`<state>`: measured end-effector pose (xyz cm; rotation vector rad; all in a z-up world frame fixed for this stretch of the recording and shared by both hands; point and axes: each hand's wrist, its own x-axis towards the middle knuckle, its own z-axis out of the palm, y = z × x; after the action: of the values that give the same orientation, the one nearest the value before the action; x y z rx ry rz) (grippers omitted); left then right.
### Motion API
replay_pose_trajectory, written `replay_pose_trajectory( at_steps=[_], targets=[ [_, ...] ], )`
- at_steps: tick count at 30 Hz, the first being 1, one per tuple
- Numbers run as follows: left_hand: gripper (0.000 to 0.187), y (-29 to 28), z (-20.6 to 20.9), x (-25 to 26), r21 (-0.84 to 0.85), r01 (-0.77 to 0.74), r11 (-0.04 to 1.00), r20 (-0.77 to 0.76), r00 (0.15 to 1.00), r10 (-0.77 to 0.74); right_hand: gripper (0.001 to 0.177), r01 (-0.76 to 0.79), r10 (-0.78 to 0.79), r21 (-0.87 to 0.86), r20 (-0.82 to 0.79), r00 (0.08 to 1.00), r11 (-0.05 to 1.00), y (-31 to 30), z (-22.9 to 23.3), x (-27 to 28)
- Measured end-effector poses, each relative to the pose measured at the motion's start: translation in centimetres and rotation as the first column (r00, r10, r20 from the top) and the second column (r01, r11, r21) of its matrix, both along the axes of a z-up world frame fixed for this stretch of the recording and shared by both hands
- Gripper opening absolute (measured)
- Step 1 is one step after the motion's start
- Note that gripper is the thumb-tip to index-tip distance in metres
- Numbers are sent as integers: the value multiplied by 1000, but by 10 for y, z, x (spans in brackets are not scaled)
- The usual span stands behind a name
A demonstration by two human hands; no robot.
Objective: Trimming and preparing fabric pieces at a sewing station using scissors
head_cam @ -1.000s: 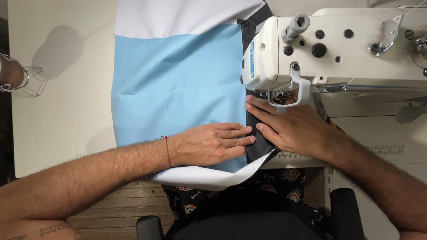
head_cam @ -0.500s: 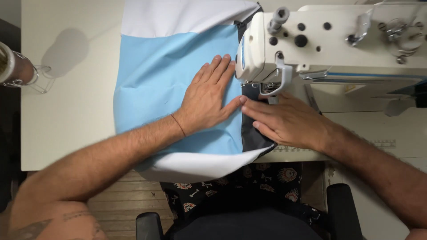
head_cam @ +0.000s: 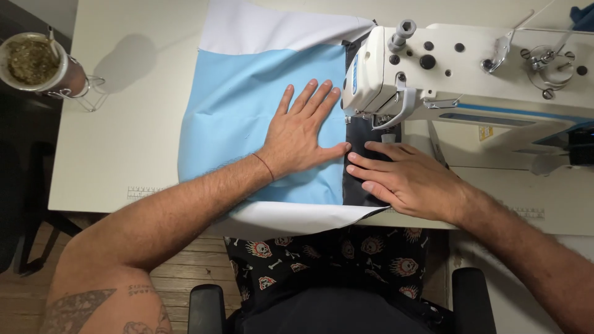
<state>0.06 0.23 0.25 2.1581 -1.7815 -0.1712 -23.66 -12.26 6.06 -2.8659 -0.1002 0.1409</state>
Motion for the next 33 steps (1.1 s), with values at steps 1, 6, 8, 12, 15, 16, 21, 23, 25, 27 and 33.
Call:
replay_pose_trajectory(
  at_steps=[1,6,8,12,15,16,21,23,25,27,33],
  targets=[
    [102,-1,-1,-2,7,8,1000,1,1000,-8,44,18,-18,12,-7,1000,1000,0,-1,-4],
    [101,-8,4,-9,-3,5,1000,13,1000,-5,42,25,-26,19,11,1000,999,-3,7,-9],
    [102,-12,7,-8,3,4,1000,20,1000,-4,41,29,-30,28,24,999,999,-9,2,-11],
    [103,-20,10,-8,33,0,999,4,1000,0,45,37,-36,-17,59,998,999,-20,-13,-17],
    [103,-23,9,-3,38,0,999,8,1000,0,45,32,-30,-24,84,996,999,-22,-12,-14],
    [104,-25,9,-1,40,6,999,8,1000,-6,45,27,-24,-26,97,995,999,-23,-11,-12],
    [109,-33,9,4,38,15,999,-1,1000,-15,45,40,-36,-33,127,991,999,-27,-11,-7],
    [110,-34,7,7,50,17,999,-8,1000,-17,44,31,-27,-34,114,993,999,-30,-15,-7],
    [111,-36,6,9,37,22,999,-1,1000,-22,43,32,-23,-74,128,991,997,-36,-19,-8],
    [112,-38,5,11,37,23,999,7,1000,-23,44,37,-25,-85,138,990,996,-34,-15,-6],
    [111,-39,-3,12,-35,52,998,75,996,-50,48,8,12,-138,141,990,990,-38,-17,-7]
  ],
)
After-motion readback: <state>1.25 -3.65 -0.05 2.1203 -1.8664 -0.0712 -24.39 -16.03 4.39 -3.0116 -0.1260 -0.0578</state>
